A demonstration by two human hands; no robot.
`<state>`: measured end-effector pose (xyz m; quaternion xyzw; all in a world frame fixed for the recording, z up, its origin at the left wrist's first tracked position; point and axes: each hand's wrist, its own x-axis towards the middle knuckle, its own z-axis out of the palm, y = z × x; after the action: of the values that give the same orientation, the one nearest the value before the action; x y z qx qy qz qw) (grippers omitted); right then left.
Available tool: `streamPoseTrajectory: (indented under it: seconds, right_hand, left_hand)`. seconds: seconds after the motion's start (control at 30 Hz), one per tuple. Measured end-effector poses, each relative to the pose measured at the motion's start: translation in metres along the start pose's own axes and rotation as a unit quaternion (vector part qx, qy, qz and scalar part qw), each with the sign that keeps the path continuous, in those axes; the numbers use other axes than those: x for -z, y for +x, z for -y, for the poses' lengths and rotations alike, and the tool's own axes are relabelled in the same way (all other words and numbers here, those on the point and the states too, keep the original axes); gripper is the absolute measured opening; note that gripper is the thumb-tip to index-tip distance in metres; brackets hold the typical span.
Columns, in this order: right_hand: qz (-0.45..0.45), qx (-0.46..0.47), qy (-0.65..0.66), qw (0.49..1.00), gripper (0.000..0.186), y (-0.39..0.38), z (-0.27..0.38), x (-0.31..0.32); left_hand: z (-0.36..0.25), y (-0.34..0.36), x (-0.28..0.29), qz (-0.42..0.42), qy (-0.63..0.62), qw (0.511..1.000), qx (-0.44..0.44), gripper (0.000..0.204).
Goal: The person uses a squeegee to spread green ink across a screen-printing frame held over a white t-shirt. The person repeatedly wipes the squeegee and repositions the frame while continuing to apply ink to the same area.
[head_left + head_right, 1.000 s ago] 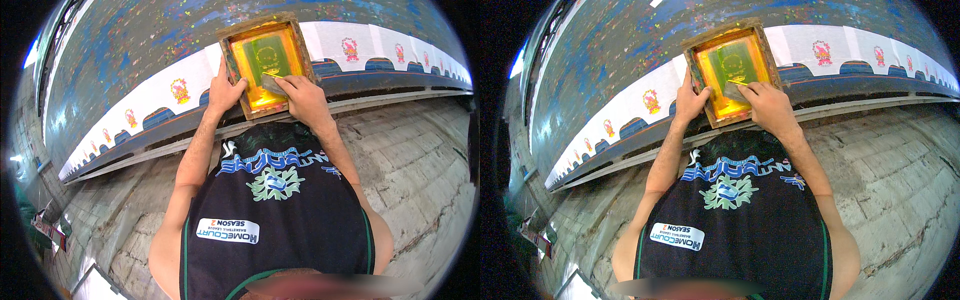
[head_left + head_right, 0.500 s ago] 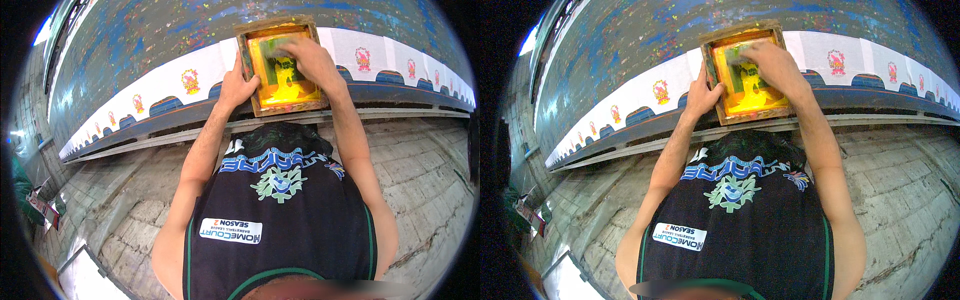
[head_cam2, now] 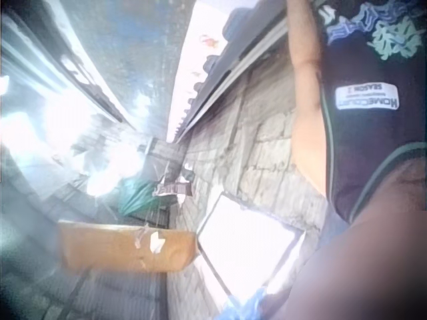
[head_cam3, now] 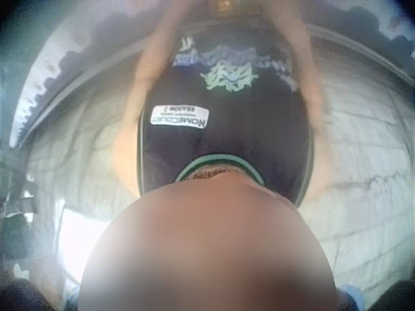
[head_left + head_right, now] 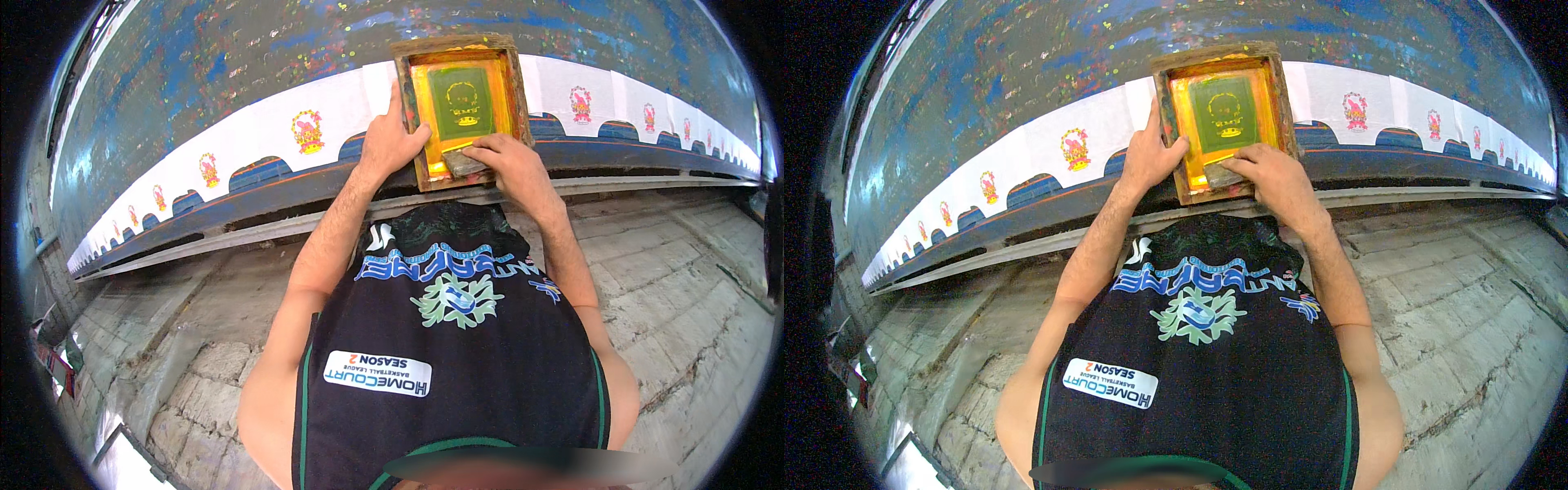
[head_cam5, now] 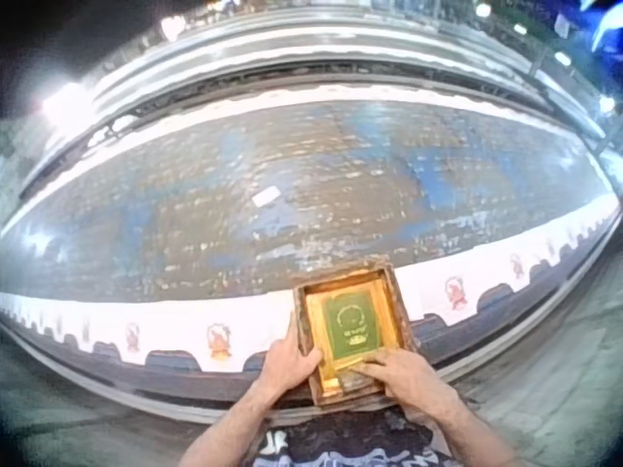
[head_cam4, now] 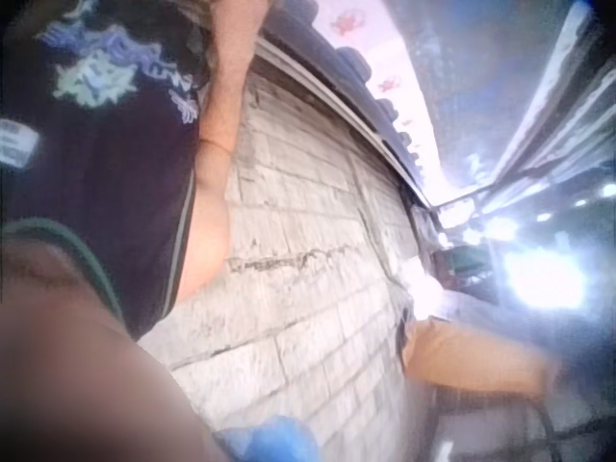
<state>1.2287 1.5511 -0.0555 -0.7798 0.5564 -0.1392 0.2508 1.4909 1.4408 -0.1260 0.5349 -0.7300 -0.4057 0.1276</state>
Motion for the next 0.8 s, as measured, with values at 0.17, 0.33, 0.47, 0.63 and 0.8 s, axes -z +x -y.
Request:
streamPoseTrajectory:
  seconds: [0.17,0.33,0.47,0.63,0.8]
  right_hand:
    - [-0.020,-0.033,-0.031,0.999,0.052,0.047,-0.027,0.010]
    - [-0.053,-0.046,-0.050,0.996,0.047,0.107,-0.055,0.018]
    - [-0.019,-0.072,-0.045,0.996,0.049,0.085,-0.040,0.015]
    - [-0.021,-0.092,-0.041,0.995,0.055,0.016,0.005,-0.007]
    - [-0.063,-0.099,-0.037,0.992,0.055,-0.010,0.015,-0.025]
  left_hand:
    - [0.003,-0.004,-0.002,0.002,-0.001,1.000,-0.001,0.110]
    - [0.004,-0.009,0.000,0.015,-0.019,0.999,0.022,0.112]
    - [0.007,-0.011,-0.001,0.018,-0.006,1.000,0.013,0.113]
    - [0.013,-0.011,-0.003,0.008,-0.018,1.000,-0.001,0.114]
    - [0.012,-0.005,-0.001,0.027,-0.008,0.999,0.029,0.114]
